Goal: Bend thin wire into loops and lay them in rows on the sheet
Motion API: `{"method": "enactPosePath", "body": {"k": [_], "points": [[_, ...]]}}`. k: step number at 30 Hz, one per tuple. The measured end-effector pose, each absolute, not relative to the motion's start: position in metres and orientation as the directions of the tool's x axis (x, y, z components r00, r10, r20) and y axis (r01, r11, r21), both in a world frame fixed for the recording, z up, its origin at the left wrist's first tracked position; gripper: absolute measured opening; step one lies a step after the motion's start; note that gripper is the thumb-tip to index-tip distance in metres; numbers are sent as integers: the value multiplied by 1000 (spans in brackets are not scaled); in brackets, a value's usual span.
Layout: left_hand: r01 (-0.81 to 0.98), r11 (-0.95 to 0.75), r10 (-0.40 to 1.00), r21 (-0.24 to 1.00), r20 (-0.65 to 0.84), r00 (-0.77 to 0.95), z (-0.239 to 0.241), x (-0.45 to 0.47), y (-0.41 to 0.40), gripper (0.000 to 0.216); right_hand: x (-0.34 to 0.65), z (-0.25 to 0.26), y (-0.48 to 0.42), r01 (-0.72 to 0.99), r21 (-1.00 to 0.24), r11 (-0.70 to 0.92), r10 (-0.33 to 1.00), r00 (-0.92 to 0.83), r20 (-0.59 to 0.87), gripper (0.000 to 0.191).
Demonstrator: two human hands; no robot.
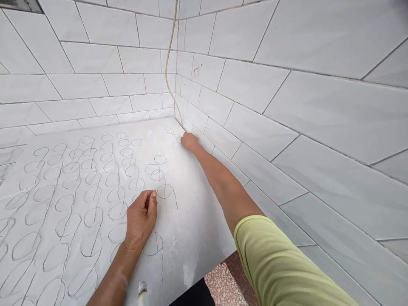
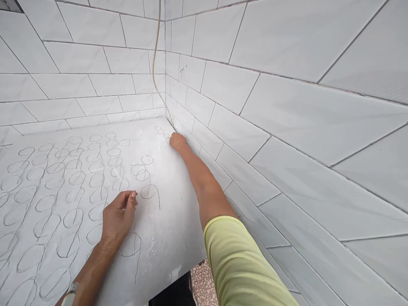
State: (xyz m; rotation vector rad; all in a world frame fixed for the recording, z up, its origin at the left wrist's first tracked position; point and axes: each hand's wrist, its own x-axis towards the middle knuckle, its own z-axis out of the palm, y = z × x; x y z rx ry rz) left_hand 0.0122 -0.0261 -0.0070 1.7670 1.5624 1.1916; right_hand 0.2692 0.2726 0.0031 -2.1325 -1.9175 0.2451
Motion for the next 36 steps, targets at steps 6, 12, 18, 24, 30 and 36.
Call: {"method": "enactPosePath", "body": {"k": [6, 12, 18, 24, 30, 36], "points": [[515, -241, 952, 823, 304, -42, -2, 17, -30, 28, 279, -26, 249, 952, -238, 194, 972, -153, 180, 53], [526, -258, 948, 810, 318, -25, -1, 17, -31, 29, 280, -37, 258, 909, -224, 351, 935, -327, 137, 60], [537, -285, 941, 794, 340, -2, -4, 18, -30, 28, 274, -38, 265, 914, -236, 331, 942, -306, 136, 62], [543, -305, 927, 782, 374, -19, -3, 17, -31, 26, 276, -28, 241, 894, -300, 333, 903, -211, 374, 54], [533, -315, 928, 785, 373, -1, -3, 19, -33, 27, 239, -11, 181, 810, -369, 455, 872, -322, 369, 36], [547, -311, 929, 778, 371, 0, -6, 16, -29, 28, 189, 8, 175, 923, -347, 166, 985, -172, 14, 11]]}}
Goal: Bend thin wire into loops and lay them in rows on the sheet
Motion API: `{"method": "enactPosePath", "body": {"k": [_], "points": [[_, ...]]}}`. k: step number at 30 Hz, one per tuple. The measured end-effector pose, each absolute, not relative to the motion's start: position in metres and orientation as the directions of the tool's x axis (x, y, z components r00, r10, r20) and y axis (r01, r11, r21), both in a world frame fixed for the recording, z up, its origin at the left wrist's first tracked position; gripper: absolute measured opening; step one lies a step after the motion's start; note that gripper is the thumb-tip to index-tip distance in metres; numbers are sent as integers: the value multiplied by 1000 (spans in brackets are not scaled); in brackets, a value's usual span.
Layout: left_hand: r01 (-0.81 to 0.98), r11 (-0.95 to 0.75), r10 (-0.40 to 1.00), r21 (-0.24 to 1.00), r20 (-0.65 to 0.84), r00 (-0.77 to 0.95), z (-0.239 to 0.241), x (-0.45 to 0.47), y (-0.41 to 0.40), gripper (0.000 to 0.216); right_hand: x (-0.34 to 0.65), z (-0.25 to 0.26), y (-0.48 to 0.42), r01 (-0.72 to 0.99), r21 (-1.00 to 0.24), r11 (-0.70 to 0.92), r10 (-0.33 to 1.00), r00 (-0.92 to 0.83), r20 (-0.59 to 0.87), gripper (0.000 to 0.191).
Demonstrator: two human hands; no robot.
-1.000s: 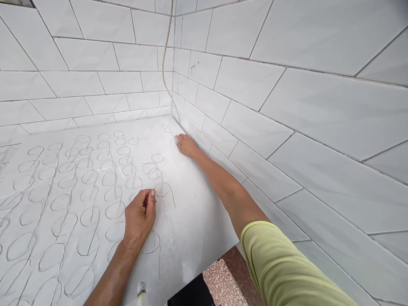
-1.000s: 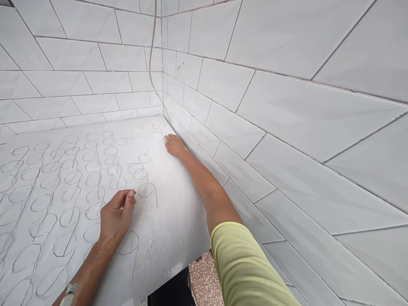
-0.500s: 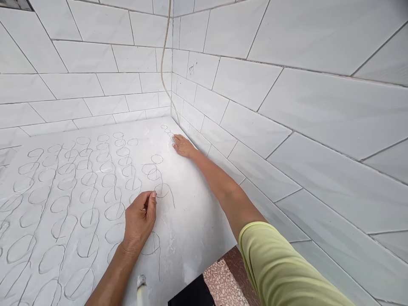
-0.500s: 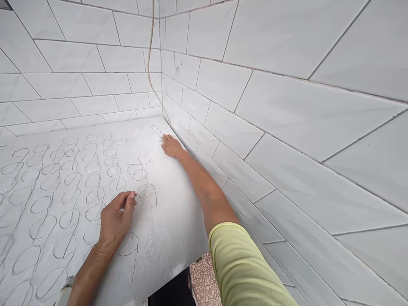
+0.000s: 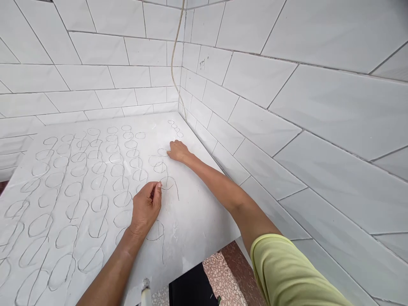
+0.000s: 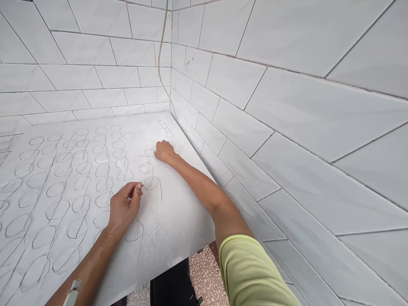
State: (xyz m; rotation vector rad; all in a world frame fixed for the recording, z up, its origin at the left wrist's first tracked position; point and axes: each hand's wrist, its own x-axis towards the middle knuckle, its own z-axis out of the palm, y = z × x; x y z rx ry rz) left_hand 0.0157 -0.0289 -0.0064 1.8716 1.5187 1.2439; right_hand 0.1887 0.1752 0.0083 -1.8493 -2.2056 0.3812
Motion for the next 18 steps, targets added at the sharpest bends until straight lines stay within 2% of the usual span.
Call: {"method": "enactPosePath", "body": {"k": [1, 2, 5, 9, 15, 18], "points": [[546, -306, 930, 780, 369, -5, -7, 15, -28, 28, 184, 10, 179, 927, -350, 137, 988, -152, -16, 4], [544, -303, 930, 783, 367, -11, -7, 14, -28, 28, 179, 12, 182, 926, -357, 121, 989, -142, -33, 5], [540, -299, 930, 787, 368, -21, -6, 13, -28, 28, 175, 10, 184, 914, -397, 80, 993, -110, -52, 19], [537, -300, 930, 789, 367, -19, -6, 14, -29, 28, 184, 3, 171, 852, -521, 42, 998, -63, -22, 23], [523, -289, 933, 802, 359, -35, -3, 14, -29, 30, 206, 6, 138, 686, -728, 8, 1000, -15, -2, 11], [510, -273, 940, 816, 339, -40, 0, 14, -30, 31, 212, 13, 114, 493, -870, 0, 1000, 14, 8, 4]]}}
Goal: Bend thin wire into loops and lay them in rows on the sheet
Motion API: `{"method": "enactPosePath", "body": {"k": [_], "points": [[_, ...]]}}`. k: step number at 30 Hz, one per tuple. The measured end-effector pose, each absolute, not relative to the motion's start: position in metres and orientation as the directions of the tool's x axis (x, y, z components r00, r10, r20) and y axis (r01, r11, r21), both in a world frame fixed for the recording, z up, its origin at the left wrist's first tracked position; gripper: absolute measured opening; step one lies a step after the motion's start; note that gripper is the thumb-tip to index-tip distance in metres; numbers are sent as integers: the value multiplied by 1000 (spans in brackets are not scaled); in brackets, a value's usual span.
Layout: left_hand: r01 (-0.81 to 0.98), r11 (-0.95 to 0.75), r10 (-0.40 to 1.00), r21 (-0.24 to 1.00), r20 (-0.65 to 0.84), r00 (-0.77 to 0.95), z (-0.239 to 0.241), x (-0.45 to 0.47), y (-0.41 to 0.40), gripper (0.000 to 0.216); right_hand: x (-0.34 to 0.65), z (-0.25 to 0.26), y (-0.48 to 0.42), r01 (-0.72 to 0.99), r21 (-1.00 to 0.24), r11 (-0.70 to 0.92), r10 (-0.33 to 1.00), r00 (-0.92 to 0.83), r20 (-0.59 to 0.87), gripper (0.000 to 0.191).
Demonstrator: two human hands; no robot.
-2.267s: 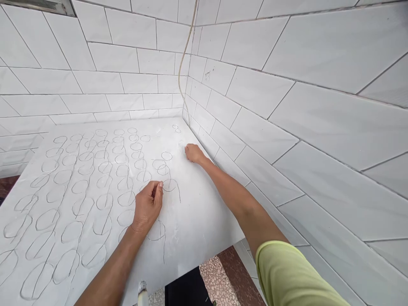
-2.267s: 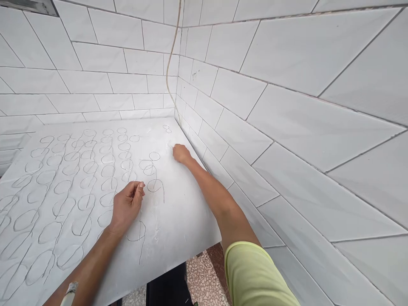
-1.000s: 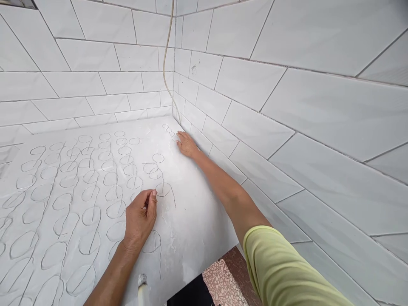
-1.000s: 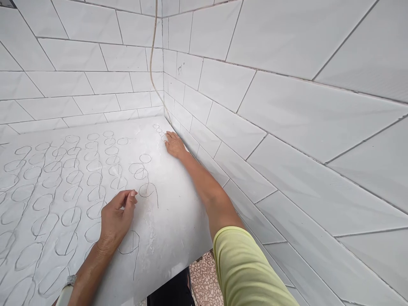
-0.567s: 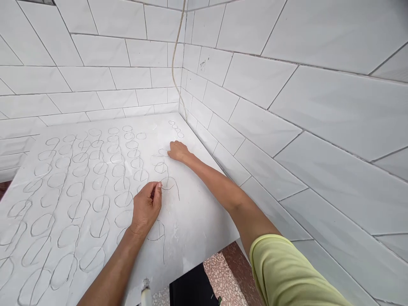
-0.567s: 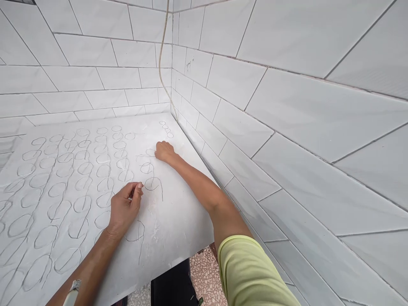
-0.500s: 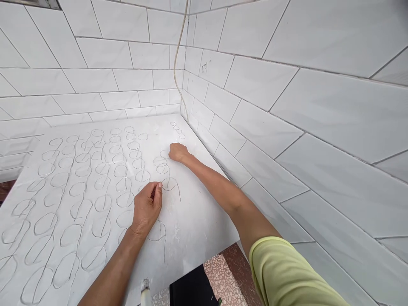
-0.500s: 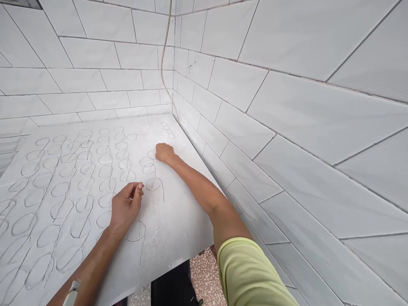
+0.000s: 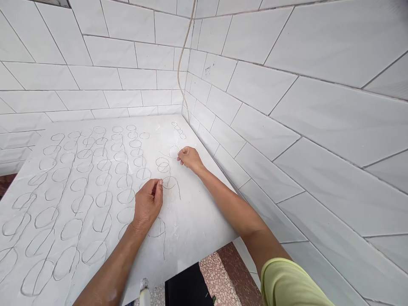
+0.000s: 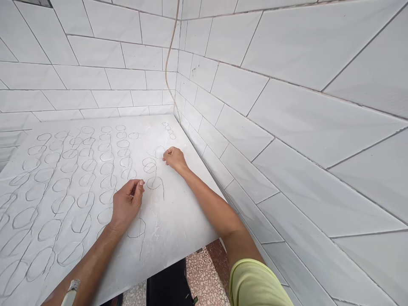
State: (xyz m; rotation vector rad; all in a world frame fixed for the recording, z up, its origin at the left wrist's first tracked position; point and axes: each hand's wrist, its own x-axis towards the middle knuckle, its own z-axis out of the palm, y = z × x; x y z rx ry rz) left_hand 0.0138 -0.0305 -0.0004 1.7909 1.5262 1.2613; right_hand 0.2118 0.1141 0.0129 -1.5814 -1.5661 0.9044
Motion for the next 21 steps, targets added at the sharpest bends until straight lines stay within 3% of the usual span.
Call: {"method": "enactPosePath", "body": {"k": [4, 11, 16, 21], "points": [[445, -232, 954, 865, 292, -71, 3, 15, -32, 35, 210, 22, 74, 121, -992, 37, 999, -18, 35, 7], [187, -80, 990, 979, 101, -102, 9, 16, -32, 46, 178, 8, 19, -259, -964, -54, 971, -239, 9, 24], [107, -25, 989, 994, 41, -145, 9, 15, -27, 41, 163, -8, 6, -298, -944, -140, 933, -360, -25, 25], [120, -22, 987, 993, 40, -153, 3, 11, -23, 41, 171, -12, 10, -112, -994, -10, 965, -260, 20, 30]]}}
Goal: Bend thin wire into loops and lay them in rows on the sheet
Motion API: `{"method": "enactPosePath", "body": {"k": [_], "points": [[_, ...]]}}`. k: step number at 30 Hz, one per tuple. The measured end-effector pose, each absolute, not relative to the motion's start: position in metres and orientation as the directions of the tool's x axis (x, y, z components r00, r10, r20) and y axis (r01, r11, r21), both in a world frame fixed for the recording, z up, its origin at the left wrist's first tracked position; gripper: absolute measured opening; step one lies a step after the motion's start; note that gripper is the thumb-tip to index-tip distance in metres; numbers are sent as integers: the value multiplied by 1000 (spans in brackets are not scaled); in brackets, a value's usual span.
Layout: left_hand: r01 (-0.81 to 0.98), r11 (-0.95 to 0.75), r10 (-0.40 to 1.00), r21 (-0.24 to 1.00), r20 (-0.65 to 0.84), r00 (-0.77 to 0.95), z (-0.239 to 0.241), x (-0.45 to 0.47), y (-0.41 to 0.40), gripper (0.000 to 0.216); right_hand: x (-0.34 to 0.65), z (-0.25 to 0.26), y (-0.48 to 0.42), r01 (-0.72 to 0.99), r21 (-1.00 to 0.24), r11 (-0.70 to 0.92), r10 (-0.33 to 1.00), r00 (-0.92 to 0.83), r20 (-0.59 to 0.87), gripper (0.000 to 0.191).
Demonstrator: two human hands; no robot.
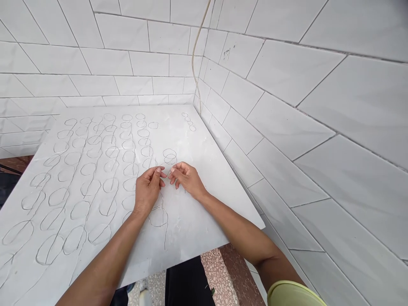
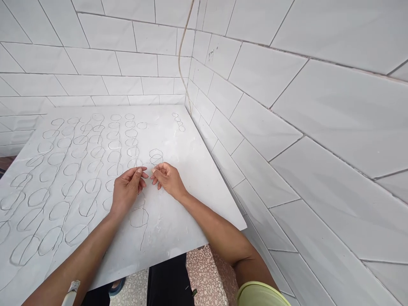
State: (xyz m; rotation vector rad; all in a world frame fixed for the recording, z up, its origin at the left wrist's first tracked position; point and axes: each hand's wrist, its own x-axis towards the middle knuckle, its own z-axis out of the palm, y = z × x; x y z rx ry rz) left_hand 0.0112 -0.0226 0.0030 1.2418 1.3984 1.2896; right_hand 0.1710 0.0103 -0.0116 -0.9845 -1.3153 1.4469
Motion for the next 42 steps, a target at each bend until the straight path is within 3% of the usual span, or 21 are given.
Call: {"method": "enactPosePath", "body": {"k": [7, 12, 16, 20, 28, 34, 42], "points": [[236, -7, 996, 972, 28, -89, -2, 10, -21, 43, 183, -17, 10, 146, -966, 213, 944, -285, 165, 24], [10, 86, 994, 996, -85, -65, 5, 13, -21, 49, 182, -20, 12, 156, -966, 204, 966, -191, 173, 23], [-201, 106, 991, 974, -120, -62, 6, 15, -21, 41, 182, -20, 14, 153, -969, 195, 977, -114, 178, 22], [-281, 111, 992, 953, -124, -27, 4, 16, -20, 41, 181, -16, 11, 130, -973, 189, 977, -128, 172, 16], [-139, 26, 994, 990, -41, -103, 2, 15, -18, 31, 173, -14, 2, 136, -972, 194, 970, -175, 169, 12], [-75, 35, 997, 997, -39, -61, 1, 12, -15, 26, 171, -18, 1, 143, -973, 182, 972, -173, 157, 10], [-192, 138, 989, 972, -146, -24, 7, 10, -14, 25, 173, -18, -1, 126, -974, 185, 969, -188, 160, 12]]}}
